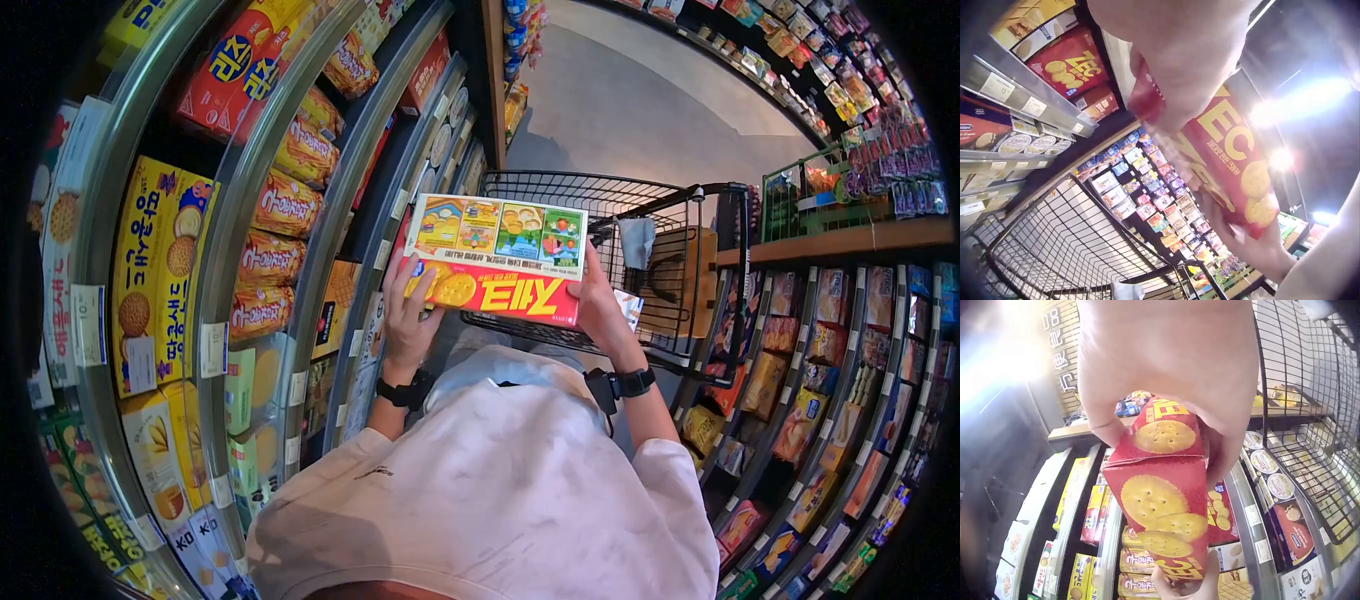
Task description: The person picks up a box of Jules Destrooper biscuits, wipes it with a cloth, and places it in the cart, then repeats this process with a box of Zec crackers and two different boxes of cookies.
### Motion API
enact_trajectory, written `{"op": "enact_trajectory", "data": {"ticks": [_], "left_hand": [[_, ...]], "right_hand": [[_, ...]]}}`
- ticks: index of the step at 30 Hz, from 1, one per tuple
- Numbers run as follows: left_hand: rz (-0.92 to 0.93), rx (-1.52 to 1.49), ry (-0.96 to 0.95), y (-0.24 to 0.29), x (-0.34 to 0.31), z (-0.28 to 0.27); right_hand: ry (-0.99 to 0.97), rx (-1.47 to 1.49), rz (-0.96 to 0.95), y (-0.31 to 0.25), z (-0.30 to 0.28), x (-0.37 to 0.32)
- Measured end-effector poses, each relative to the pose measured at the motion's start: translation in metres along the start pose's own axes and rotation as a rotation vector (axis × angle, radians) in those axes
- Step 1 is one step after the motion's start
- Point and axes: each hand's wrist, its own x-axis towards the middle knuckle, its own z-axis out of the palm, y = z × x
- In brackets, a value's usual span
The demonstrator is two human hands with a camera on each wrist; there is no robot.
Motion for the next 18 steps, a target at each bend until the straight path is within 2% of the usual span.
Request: {"op": "enact_trajectory", "data": {"ticks": [1, 3, 4, 5, 7, 9, 11, 13, 16, 18], "left_hand": [[0.004, 0.000, -0.009, -0.003, 0.003, -0.001], [-0.181, -0.149, -0.109, -0.007, 0.010, 0.003], [-0.243, -0.205, -0.113, -0.011, 0.011, 0.009], [-0.240, -0.202, -0.123, -0.016, 0.011, 0.011], [-0.352, -0.225, -0.072, -0.021, 0.012, 0.019], [-0.353, -0.195, -0.002, -0.021, 0.017, 0.020], [-0.232, 0.153, 0.030, -0.015, 0.025, 0.009], [-0.150, 0.229, 0.034, -0.014, 0.030, 0.003], [-0.124, 0.230, 0.030, -0.002, 0.041, -0.002], [-0.169, 0.008, 0.011, 0.003, 0.047, -0.006]], "right_hand": [[0.005, 0.008, -0.001, 0.000, 0.003, 0.002], [0.096, 0.134, 0.021, 0.000, 0.010, 0.002], [0.108, 0.104, 0.002, 0.004, 0.006, 0.001], [0.113, 0.114, 0.002, 0.005, 0.002, 0.000], [0.041, 0.078, 0.049, -0.003, -0.005, -0.004], [0.080, 0.020, 0.054, -0.007, -0.011, -0.008], [0.075, -0.019, 0.114, -0.007, -0.029, -0.009], [0.070, -0.018, 0.116, -0.013, -0.036, -0.008], [0.075, -0.047, 0.136, -0.010, -0.048, -0.004], [0.104, 0.016, 0.123, -0.008, -0.060, 0.005]]}}
